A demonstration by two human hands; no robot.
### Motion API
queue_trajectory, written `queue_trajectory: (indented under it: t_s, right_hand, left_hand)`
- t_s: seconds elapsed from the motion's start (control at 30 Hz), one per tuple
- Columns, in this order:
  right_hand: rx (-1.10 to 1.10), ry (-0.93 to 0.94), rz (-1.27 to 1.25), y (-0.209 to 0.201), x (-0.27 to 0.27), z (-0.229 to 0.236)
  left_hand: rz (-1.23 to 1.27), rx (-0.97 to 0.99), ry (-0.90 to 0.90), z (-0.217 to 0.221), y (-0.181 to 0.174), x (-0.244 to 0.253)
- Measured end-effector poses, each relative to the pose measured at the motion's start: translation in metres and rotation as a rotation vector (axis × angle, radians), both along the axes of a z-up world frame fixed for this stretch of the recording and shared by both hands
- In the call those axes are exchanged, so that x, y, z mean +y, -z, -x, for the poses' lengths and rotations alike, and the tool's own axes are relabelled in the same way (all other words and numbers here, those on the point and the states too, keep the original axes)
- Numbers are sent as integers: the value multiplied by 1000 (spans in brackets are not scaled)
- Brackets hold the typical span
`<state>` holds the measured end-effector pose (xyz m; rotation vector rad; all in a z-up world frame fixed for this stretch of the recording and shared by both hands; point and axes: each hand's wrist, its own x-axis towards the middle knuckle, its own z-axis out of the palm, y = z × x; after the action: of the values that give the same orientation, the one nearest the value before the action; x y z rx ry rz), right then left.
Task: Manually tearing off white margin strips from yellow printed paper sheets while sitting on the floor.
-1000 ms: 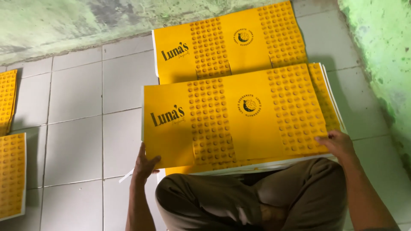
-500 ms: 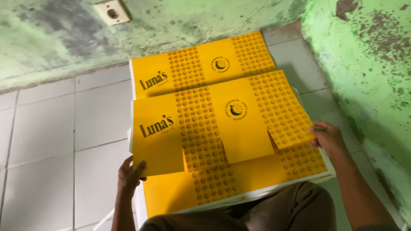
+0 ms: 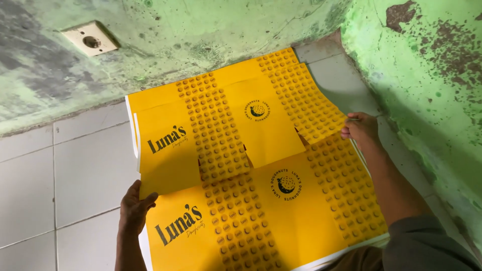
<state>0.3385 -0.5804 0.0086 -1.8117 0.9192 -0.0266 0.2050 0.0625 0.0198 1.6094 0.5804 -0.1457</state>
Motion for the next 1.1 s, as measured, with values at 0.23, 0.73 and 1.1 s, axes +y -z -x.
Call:
queue_trajectory:
  t_s: [0.23, 0.73, 1.1]
  right_hand:
    - [3, -22, 13, 22, 13, -39]
    - [142, -226, 653, 187, -55, -102]
    - [-2, -415, 633, 75, -42, 62]
  left_hand:
    - [-593, 162, 52, -43, 34, 10]
    - [-1002, 340, 127, -68, 132, 34]
    - [-1191, -124, -64, 45, 91, -7]
